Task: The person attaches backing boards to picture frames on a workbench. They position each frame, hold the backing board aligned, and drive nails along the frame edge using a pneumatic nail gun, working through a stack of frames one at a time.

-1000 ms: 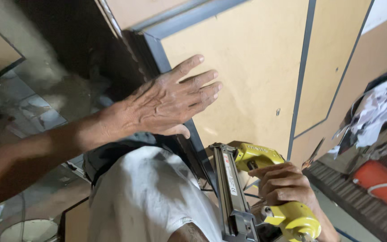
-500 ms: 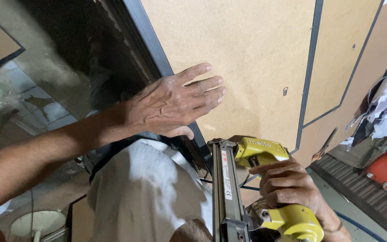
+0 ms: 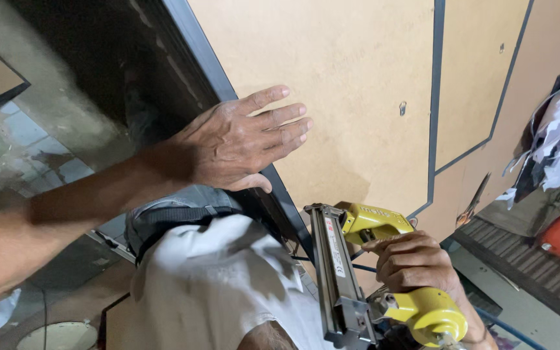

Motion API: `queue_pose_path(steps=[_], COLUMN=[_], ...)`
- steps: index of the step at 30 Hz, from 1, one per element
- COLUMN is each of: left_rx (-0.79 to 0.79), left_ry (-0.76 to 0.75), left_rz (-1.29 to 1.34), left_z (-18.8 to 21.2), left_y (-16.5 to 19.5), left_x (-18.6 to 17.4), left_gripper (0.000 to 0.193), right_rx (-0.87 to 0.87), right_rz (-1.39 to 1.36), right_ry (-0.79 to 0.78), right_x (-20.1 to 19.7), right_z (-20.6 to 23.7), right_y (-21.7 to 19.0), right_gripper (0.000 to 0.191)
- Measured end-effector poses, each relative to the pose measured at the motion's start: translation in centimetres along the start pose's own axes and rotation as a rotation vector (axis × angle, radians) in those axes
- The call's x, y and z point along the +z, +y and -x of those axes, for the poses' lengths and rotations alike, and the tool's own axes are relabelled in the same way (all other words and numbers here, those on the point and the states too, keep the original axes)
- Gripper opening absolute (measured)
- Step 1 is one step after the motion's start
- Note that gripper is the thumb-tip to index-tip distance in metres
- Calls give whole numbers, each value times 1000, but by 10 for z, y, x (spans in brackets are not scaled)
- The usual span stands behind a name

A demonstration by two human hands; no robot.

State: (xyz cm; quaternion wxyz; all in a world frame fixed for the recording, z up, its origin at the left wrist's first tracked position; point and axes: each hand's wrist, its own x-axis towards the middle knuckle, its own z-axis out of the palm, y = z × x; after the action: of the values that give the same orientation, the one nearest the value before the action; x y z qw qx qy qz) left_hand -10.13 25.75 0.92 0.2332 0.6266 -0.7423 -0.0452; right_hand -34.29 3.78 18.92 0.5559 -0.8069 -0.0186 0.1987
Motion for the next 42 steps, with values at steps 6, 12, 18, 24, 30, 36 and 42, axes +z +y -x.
queue_pose_path(steps=[6,12,18,24,30,36,42], left_rx=[14,-6,-31,-47,-40,-66,-63], left_ry=[150,162,167,203,177,146,128], left_rz=[232,241,252,213,244,214,173], left_z=[-12,-25,-24,-25,-26,-27,-26], left_y=[79,139,143,147,145,147,148], left_x=[44,72,78,86,84,81,85], left_gripper=[82,80,81,80,82,83,79], right_rx=[-37,15,-13,-118,-59,64,-93], right_rz=[-96,-85,-9,30,41,218,-7], right_ry=[83,38,-30,-180,-252,-250,-173], right_x=[27,43,42,26,16,16,23], right_z=[78,131,143,141,149,155,135], right_y=[19,31,36,48,51,45,40], right_gripper=[28,29,32,33,37,35,30])
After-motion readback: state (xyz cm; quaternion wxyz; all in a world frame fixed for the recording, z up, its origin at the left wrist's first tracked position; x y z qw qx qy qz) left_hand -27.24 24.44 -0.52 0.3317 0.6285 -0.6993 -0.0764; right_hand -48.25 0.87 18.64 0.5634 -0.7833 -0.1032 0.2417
